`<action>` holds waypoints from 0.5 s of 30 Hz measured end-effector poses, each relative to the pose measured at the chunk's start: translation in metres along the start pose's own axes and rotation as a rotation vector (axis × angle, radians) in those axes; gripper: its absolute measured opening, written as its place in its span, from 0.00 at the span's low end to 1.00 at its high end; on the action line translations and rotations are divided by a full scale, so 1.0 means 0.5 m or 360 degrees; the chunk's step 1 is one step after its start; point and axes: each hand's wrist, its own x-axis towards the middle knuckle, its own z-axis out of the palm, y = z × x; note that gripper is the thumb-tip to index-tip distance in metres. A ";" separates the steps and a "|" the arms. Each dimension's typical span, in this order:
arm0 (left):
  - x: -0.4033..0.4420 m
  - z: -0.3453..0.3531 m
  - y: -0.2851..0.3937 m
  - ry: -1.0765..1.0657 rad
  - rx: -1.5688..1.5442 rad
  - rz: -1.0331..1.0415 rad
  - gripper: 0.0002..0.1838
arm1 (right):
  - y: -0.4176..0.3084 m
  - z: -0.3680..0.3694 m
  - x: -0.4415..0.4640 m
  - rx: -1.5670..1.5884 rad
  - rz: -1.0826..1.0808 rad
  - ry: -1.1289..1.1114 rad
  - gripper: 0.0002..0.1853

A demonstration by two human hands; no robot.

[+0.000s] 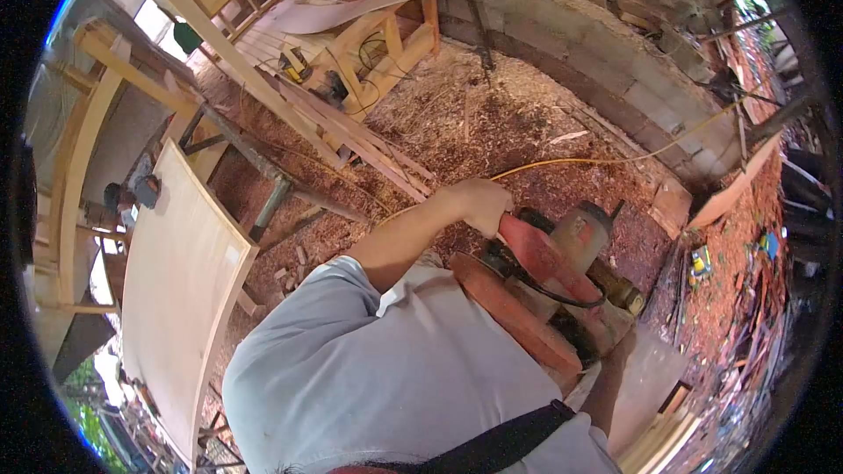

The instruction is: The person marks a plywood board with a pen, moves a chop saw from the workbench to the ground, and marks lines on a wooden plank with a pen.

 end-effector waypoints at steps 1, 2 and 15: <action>0.009 -0.003 -0.008 -0.0043 0.0010 -0.0042 0.20 | 0.070 0.042 0.071 0.0608 -0.0242 0.0013 0.27; 0.014 -0.008 -0.014 -0.0092 0.0024 -0.0080 0.21 | 0.084 0.053 0.096 0.0922 -0.0351 0.0021 0.27; 0.035 -0.053 -0.070 0.0001 -0.0076 -0.0251 0.19 | -0.083 -0.052 0.196 0.0068 -0.0831 0.0083 0.22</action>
